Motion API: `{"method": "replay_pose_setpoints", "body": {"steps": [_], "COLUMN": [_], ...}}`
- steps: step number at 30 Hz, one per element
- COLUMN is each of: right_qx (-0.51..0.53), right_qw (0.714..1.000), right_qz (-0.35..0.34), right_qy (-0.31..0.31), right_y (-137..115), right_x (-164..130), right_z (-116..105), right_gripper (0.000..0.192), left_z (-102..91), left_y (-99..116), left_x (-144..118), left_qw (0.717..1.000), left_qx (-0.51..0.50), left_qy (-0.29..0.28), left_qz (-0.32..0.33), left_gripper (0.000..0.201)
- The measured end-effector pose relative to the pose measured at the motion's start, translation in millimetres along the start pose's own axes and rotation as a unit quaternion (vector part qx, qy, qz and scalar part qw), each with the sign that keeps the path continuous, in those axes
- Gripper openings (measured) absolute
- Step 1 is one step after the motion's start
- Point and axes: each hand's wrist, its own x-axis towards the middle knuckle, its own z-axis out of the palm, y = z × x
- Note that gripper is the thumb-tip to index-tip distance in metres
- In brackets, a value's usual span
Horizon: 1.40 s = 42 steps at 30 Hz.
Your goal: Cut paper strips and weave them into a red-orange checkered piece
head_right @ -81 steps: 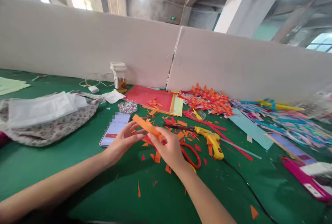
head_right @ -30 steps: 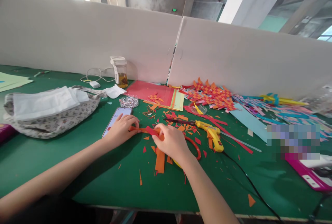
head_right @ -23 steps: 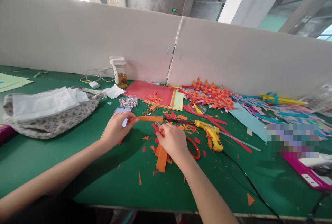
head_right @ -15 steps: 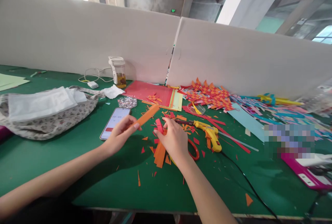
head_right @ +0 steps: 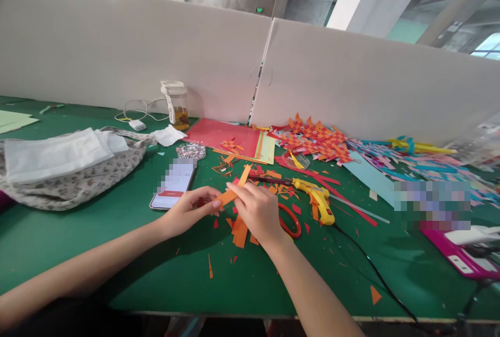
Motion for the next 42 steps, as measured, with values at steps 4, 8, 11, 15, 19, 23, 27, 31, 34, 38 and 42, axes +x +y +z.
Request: {"method": "replay_pose_setpoints", "body": {"steps": [4, 8, 11, 15, 19, 23, 27, 31, 34, 38, 42], "right_qx": [0.136, 0.335, 0.432, 0.429, 0.414, 0.405, 0.380, 0.394, 0.391, 0.381, 0.364], "right_qw": [0.979, 0.913, 0.864, 0.862, 0.865, 0.877, 0.895, 0.888, 0.885, 0.882, 0.889], "right_qz": [0.124, 0.228, 0.256, 0.265, 0.271, 0.240, 0.226, 0.230, 0.232, 0.240, 0.231], "right_qy": [0.086, 0.051, -0.017, -0.054, -0.081, -0.092, -0.060, -0.057, -0.103, -0.138, -0.152], "right_y": [1, -4, -7, -10, -12, -12, -12, -11, -10, -10, -11], "right_x": [3, 7, 10, 11, 9, 9, 9, 8, 5, 4, 4], "right_z": [-6, -9, -8, -8, -7, -6, -6, -5, -3, -2, 1], "right_gripper": [0.031, 0.043, 0.057, 0.066, 0.062, 0.062, 0.062, 0.060, 0.051, 0.034, 0.042], "left_z": [-1.6, -3.5, -4.4, -4.2, -2.2, -3.0, -4.1, -2.9, -3.0, -4.9, -6.2], "left_y": [0, 1, 2, 2, 2, 2, 0, -1, -1, -1, -4], "left_x": [-1, 1, 2, 2, 1, 1, 2, 2, 2, 3, 5], "left_qw": [1.000, 0.999, 0.995, 0.998, 1.000, 1.000, 1.000, 0.999, 1.000, 0.999, 0.997], "left_qx": [-0.002, 0.024, 0.030, -0.010, -0.014, 0.000, -0.007, -0.015, 0.000, 0.034, 0.041], "left_qy": [-0.013, 0.021, 0.063, 0.034, 0.011, 0.020, 0.020, 0.026, 0.015, 0.022, 0.067], "left_qz": [-0.012, 0.028, 0.077, 0.058, 0.025, 0.010, 0.018, 0.017, 0.006, 0.002, -0.008], "left_gripper": [0.027, 0.022, 0.019, 0.020, 0.024, 0.026, 0.023, 0.022, 0.025, 0.029, 0.032]}}
